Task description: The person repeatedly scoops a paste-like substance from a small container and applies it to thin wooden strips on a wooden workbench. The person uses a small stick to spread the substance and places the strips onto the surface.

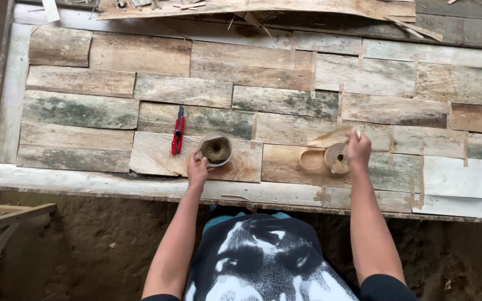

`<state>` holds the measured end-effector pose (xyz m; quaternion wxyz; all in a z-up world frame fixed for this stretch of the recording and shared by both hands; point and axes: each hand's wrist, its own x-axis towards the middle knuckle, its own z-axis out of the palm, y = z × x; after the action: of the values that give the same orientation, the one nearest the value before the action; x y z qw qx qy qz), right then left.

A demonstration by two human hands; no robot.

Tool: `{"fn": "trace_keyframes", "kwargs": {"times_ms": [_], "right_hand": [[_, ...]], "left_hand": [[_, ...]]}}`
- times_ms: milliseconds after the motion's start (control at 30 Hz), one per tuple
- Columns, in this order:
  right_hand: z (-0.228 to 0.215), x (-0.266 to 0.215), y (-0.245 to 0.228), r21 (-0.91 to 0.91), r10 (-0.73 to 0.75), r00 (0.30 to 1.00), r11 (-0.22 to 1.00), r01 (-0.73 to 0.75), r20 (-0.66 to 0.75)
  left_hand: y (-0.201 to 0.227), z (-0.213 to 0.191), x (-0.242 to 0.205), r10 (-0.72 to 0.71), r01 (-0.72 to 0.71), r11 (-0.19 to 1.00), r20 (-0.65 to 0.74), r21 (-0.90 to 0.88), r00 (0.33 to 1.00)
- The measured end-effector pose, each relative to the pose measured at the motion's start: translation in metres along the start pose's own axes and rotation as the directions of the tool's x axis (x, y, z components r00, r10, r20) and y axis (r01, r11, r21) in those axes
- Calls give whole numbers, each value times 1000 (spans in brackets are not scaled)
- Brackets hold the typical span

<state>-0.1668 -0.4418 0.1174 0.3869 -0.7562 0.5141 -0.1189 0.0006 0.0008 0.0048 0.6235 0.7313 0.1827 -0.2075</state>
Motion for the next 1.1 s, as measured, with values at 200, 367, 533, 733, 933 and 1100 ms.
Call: {"fn": "trace_keyframes", "kwargs": {"times_ms": [200,367,533,733,933,1100], "right_hand": [[-9,-40,-130,494,-460,888,777,390,22],[32,-111,-180,321,-711,646,702,635,276],[113,-161,-149,-6,-543,570,721,693,617],[162,-193,-94,-147,-591,631,661,736,503],[166,-227,-90,-181,-615,647,647,741,450],[159,-244,-89,-206,-424,751,786,583,507]], "left_hand": [[-16,-18,17,145,-110,952,-106,285,984],[14,-7,-3,493,-451,864,-196,222,847],[76,4,-41,246,-309,943,362,126,899],[62,16,-27,56,70,976,546,-208,836],[63,6,-23,57,-36,998,602,-48,796],[54,10,-8,349,-423,906,549,9,759]]}}
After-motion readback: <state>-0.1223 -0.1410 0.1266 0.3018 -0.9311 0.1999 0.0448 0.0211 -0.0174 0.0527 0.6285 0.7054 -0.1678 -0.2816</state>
